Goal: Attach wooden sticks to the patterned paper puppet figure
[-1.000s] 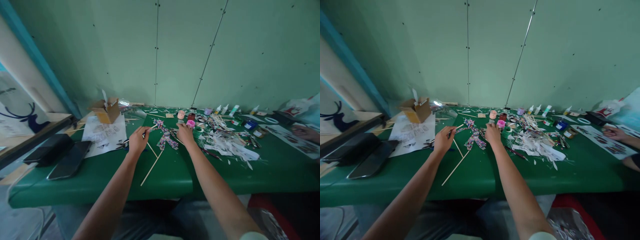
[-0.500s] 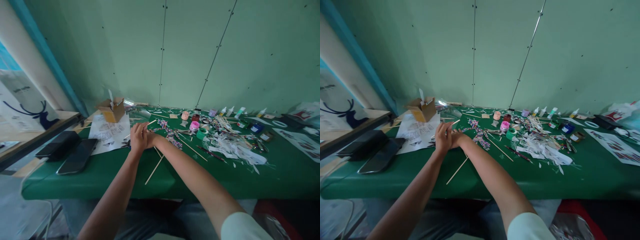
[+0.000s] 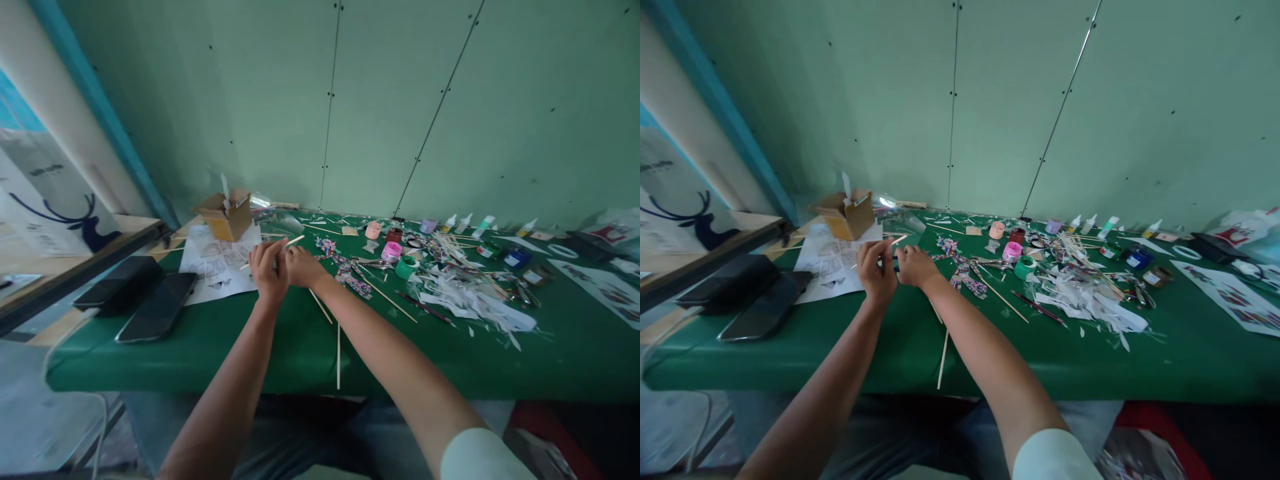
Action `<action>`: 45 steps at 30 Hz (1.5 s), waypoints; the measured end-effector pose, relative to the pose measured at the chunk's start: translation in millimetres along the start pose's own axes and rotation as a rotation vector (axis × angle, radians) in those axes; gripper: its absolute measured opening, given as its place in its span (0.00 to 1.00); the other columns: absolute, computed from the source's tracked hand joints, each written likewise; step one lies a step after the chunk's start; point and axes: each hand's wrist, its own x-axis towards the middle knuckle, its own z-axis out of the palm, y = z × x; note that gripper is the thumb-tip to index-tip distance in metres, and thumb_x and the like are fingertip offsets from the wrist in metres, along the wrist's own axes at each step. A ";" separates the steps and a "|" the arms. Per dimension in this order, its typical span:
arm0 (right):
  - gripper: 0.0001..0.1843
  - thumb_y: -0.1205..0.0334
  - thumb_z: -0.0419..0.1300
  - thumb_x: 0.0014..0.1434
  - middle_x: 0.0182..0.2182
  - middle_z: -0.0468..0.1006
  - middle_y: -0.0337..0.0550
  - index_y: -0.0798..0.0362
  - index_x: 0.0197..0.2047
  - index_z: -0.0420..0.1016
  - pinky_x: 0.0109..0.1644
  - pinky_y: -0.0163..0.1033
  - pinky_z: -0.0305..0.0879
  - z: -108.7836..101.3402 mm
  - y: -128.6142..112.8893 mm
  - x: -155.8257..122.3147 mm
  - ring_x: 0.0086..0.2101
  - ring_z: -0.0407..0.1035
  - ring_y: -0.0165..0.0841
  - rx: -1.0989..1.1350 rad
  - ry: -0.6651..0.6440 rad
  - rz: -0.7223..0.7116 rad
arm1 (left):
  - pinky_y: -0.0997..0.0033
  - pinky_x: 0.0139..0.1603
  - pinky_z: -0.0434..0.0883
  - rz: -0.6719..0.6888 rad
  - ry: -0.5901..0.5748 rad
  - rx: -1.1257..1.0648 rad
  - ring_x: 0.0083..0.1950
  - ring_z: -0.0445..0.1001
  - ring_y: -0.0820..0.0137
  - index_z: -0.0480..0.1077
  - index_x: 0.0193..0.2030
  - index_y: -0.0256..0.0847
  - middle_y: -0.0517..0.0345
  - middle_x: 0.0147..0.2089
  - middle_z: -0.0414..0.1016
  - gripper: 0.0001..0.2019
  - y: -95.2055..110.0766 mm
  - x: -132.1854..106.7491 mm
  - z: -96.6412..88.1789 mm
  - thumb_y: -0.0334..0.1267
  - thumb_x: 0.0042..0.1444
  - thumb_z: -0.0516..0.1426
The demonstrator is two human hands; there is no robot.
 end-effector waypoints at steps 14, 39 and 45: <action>0.30 0.70 0.50 0.56 0.59 0.67 0.48 0.52 0.63 0.61 0.60 0.45 0.58 -24.1 72.0 -111.8 0.56 0.62 0.39 0.468 0.258 0.377 | 0.75 0.32 0.64 -0.046 -0.391 0.040 0.32 0.75 0.72 0.76 0.44 0.44 0.57 0.38 0.80 0.12 13.1 -10.3 19.2 0.44 0.62 0.53; 0.22 0.66 0.55 0.58 0.43 0.80 0.43 0.47 0.56 0.73 0.46 0.40 0.68 -21.6 59.8 -114.7 0.40 0.75 0.39 0.430 0.313 0.412 | 0.75 0.30 0.62 0.064 -0.384 0.005 0.31 0.74 0.72 0.76 0.46 0.44 0.57 0.36 0.79 0.13 10.7 -13.9 21.4 0.44 0.62 0.53; 0.22 0.65 0.55 0.58 0.41 0.81 0.44 0.47 0.55 0.74 0.43 0.40 0.68 -20.0 60.2 -113.8 0.38 0.75 0.40 0.412 0.268 0.435 | 0.75 0.30 0.62 0.088 -0.369 0.020 0.33 0.75 0.72 0.77 0.45 0.45 0.58 0.36 0.79 0.13 10.3 -14.0 20.4 0.43 0.63 0.53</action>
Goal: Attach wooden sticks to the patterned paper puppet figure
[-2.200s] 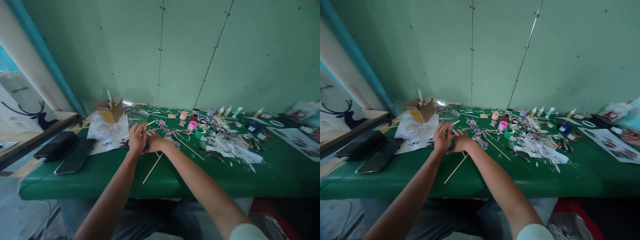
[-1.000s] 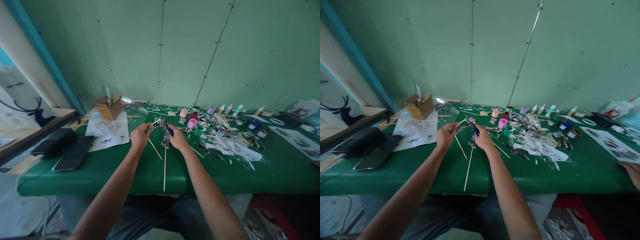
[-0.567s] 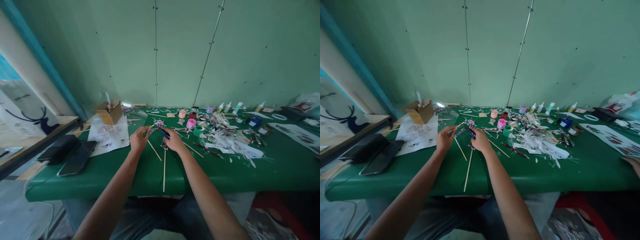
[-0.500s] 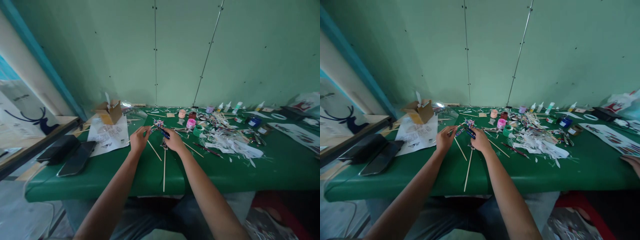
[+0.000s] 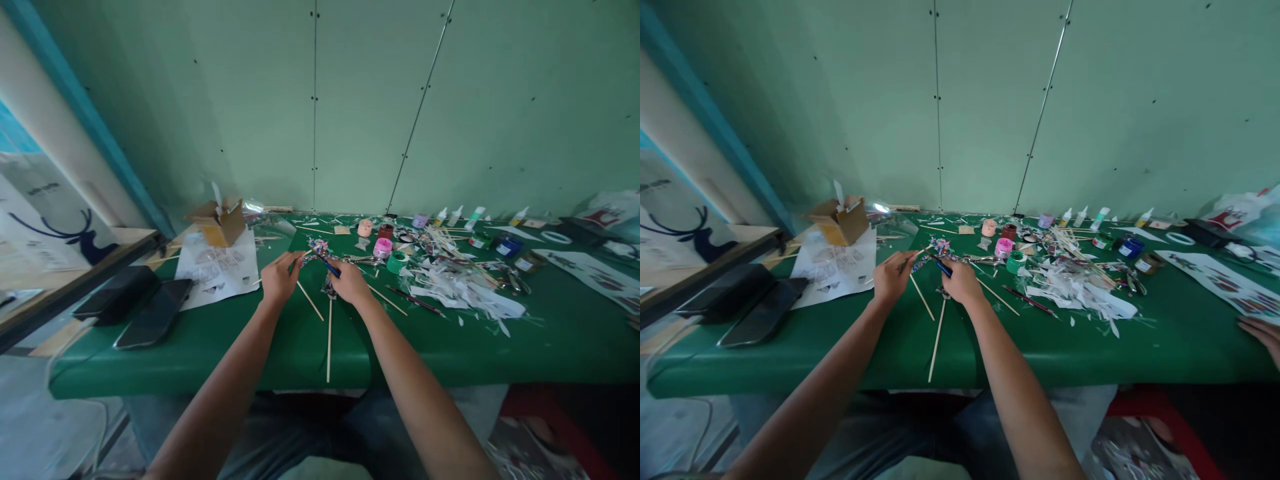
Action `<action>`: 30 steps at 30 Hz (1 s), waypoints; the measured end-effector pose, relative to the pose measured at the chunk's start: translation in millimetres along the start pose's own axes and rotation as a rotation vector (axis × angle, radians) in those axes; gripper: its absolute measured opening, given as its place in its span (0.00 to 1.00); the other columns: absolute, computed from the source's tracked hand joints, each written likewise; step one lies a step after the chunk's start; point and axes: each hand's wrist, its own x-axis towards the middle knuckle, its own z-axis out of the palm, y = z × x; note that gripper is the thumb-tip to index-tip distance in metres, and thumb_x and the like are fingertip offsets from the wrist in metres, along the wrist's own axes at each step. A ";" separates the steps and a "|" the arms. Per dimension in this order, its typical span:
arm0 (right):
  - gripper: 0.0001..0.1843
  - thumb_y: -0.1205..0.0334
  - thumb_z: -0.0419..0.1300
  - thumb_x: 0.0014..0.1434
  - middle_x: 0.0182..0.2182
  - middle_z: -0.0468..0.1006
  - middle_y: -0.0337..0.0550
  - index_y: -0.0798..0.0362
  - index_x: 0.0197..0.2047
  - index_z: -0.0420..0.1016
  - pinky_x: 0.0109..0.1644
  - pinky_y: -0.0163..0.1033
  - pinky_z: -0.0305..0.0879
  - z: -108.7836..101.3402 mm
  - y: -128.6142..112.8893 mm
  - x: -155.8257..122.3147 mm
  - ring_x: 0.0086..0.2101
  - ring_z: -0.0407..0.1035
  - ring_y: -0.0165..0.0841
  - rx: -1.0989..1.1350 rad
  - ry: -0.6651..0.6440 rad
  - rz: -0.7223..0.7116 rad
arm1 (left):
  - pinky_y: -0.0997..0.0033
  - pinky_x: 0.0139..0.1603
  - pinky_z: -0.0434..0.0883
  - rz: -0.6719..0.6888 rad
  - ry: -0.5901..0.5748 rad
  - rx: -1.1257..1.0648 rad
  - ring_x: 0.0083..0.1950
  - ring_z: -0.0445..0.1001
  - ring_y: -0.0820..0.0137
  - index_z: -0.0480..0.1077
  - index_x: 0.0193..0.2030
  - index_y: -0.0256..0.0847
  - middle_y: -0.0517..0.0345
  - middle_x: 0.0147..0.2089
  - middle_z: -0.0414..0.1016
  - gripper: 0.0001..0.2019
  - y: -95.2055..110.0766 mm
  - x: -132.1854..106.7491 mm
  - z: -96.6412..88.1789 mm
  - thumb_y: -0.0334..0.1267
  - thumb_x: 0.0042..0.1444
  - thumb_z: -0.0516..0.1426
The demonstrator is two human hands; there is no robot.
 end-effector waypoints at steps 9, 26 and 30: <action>0.19 0.65 0.54 0.59 0.35 0.81 0.43 0.48 0.53 0.75 0.40 0.36 0.66 0.6 2.8 2.2 0.34 0.74 0.37 0.023 -0.045 -0.027 | 0.76 0.30 0.62 -0.007 0.006 -0.056 0.31 0.74 0.73 0.77 0.44 0.44 0.58 0.33 0.78 0.13 0.2 0.3 0.5 0.43 0.63 0.53; 0.21 0.65 0.53 0.58 0.42 0.80 0.45 0.53 0.54 0.74 0.46 0.40 0.68 7.5 4.4 3.7 0.35 0.74 0.34 0.255 0.027 -0.033 | 0.75 0.37 0.68 -0.078 -0.009 -0.312 0.34 0.73 0.71 0.75 0.43 0.39 0.56 0.33 0.76 0.14 1.7 1.8 3.1 0.43 0.63 0.50; 0.20 0.66 0.53 0.57 0.44 0.80 0.46 0.55 0.53 0.75 0.51 0.43 0.66 8.0 5.9 4.9 0.41 0.74 0.37 0.262 0.058 -0.046 | 0.75 0.37 0.67 -0.099 -0.007 -0.327 0.33 0.73 0.72 0.75 0.42 0.39 0.57 0.32 0.76 0.15 0.7 1.5 3.6 0.44 0.63 0.50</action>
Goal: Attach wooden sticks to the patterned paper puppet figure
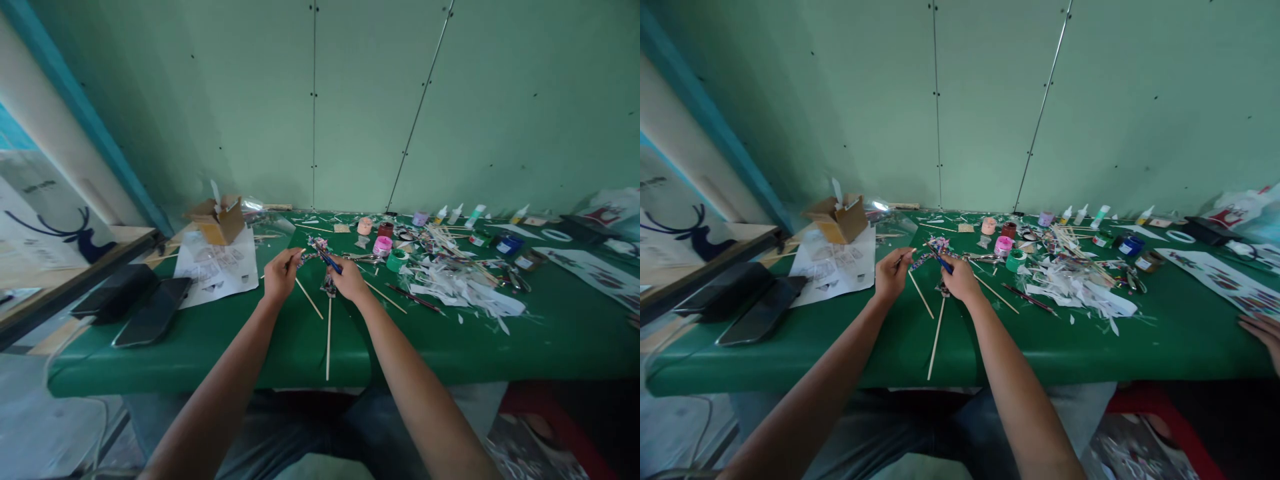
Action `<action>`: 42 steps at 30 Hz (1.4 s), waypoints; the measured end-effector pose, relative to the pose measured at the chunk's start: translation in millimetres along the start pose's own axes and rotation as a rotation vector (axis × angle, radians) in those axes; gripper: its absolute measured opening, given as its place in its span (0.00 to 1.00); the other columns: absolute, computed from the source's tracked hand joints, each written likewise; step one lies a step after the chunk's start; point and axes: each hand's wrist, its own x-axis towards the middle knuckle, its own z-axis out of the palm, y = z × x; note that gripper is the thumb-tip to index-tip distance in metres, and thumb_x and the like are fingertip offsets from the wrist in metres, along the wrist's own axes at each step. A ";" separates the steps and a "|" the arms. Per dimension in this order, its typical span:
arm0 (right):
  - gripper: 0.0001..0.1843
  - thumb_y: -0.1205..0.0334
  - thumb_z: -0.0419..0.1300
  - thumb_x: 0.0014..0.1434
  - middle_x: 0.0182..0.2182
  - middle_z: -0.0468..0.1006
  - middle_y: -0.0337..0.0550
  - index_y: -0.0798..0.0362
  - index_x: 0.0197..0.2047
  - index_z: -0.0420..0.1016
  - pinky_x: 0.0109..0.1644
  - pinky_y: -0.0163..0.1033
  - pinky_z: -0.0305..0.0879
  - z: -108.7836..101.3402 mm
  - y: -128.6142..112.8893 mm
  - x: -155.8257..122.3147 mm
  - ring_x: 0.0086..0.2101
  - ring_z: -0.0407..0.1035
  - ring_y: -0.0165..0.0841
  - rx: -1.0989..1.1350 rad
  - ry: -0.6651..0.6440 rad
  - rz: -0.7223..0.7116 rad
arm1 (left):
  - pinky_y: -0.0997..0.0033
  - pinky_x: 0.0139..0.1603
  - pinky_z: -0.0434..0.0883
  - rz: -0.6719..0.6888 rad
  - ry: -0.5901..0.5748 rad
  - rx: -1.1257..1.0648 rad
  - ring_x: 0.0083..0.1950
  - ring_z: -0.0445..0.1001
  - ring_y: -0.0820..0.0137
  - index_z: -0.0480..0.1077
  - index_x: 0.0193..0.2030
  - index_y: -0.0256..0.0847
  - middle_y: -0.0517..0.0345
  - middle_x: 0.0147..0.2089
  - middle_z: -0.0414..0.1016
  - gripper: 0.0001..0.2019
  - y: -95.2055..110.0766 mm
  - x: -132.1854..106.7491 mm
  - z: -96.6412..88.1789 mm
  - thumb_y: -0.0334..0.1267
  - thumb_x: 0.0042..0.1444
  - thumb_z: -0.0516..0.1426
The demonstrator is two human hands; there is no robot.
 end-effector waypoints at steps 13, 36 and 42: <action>0.23 0.67 0.54 0.58 0.47 0.79 0.43 0.49 0.57 0.71 0.51 0.41 0.68 1.9 -3.2 -4.1 0.42 0.75 0.35 -0.128 -0.109 -0.048 | 0.74 0.33 0.67 -0.021 0.049 -0.079 0.32 0.71 0.72 0.74 0.37 0.39 0.56 0.33 0.75 0.12 -10.6 -1.4 7.0 0.46 0.57 0.57; 0.21 0.65 0.55 0.55 0.43 0.80 0.44 0.49 0.52 0.74 0.49 0.42 0.67 2.7 -5.4 -3.5 0.40 0.74 0.37 -0.069 0.017 -0.004 | 0.76 0.29 0.64 -0.134 0.114 -0.113 0.26 0.66 0.75 0.68 0.37 0.40 0.62 0.26 0.68 0.12 -15.6 -0.8 10.2 0.48 0.59 0.54; 0.18 0.58 0.52 0.55 0.26 0.74 0.38 0.53 0.47 0.72 0.34 0.39 0.70 -3.0 -2.0 5.1 0.25 0.68 0.32 0.630 0.197 0.150 | 0.77 0.26 0.62 -0.146 0.138 -0.171 0.24 0.64 0.76 0.64 0.36 0.42 0.64 0.24 0.64 0.11 -12.7 -1.3 9.6 0.48 0.60 0.53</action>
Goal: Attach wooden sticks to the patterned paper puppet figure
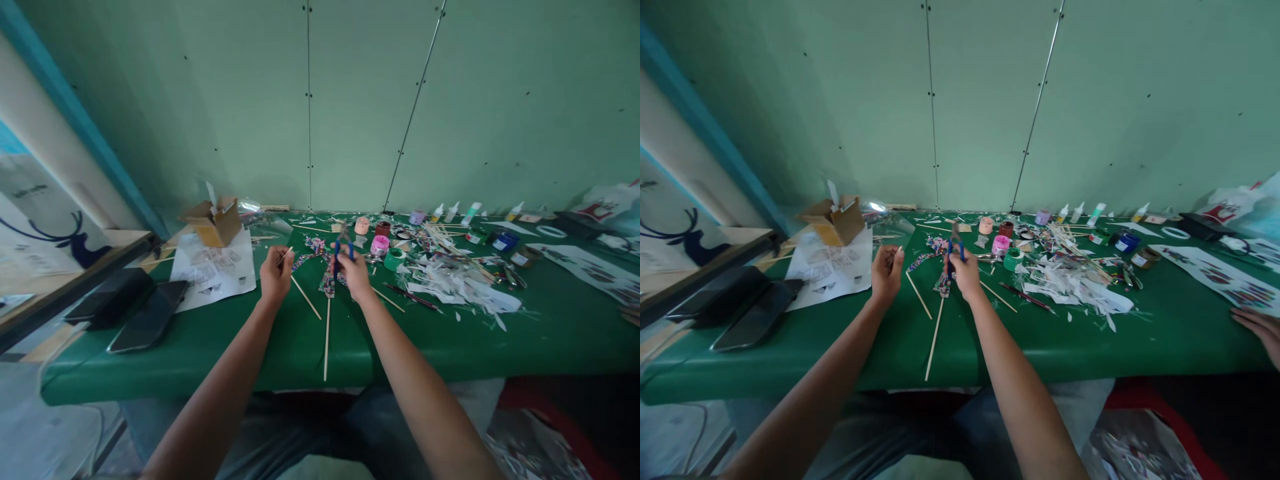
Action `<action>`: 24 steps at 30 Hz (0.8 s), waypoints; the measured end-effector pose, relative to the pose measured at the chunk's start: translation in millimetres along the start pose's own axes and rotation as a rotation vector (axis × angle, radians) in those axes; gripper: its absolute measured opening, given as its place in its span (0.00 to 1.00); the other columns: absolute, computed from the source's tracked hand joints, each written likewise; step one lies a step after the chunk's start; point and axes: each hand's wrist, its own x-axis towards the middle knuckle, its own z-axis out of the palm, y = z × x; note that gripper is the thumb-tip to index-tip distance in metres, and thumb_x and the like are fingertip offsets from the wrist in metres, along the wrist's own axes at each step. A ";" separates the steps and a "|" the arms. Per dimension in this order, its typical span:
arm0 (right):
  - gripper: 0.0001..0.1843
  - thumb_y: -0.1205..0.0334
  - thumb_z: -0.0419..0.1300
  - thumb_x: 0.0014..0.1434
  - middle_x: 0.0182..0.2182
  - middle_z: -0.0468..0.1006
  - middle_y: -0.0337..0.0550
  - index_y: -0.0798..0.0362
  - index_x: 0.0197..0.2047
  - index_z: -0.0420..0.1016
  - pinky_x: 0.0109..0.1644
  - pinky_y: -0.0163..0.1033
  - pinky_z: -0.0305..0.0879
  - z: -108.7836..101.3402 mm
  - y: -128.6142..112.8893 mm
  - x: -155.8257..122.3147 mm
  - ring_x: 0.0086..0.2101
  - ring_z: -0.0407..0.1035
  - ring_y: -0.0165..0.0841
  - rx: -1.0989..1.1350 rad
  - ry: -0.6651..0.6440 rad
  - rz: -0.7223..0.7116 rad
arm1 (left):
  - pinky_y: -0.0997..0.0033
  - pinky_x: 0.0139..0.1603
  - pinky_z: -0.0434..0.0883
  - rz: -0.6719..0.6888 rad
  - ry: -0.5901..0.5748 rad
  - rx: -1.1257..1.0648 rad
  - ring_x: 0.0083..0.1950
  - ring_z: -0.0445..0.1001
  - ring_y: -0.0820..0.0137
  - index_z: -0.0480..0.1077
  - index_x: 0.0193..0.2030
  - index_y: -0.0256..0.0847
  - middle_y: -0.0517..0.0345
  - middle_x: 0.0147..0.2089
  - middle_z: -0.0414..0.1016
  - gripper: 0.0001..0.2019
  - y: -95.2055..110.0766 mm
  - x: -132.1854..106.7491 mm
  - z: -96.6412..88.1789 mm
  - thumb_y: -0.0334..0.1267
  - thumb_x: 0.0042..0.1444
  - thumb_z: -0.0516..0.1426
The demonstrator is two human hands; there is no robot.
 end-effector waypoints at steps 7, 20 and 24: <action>0.15 0.62 0.55 0.53 0.27 0.71 0.34 0.47 0.46 0.69 0.38 0.39 0.70 -36.2 -16.7 8.0 0.27 0.69 0.28 0.764 0.305 -0.131 | 0.77 0.24 0.59 0.008 -0.022 -0.015 0.23 0.60 0.76 0.64 0.34 0.42 0.65 0.23 0.60 0.11 2.7 0.2 -0.4 0.47 0.61 0.52; 0.11 0.58 0.50 0.59 0.35 0.76 0.40 0.46 0.42 0.70 0.51 0.49 0.68 -78.0 -19.7 9.4 0.40 0.72 0.33 0.928 0.478 -0.186 | 0.78 0.22 0.56 0.003 -0.040 -0.016 0.22 0.57 0.78 0.65 0.34 0.40 0.65 0.23 0.60 0.11 5.5 0.1 -0.9 0.45 0.60 0.52; 0.20 0.45 0.47 0.61 0.35 0.75 0.40 0.45 0.48 0.69 0.49 0.47 0.68 -77.6 -26.7 3.0 0.39 0.72 0.33 0.634 0.399 -0.263 | 0.79 0.23 0.56 0.002 -0.035 -0.015 0.22 0.57 0.78 0.65 0.34 0.40 0.66 0.23 0.59 0.11 6.3 0.3 -0.8 0.45 0.60 0.53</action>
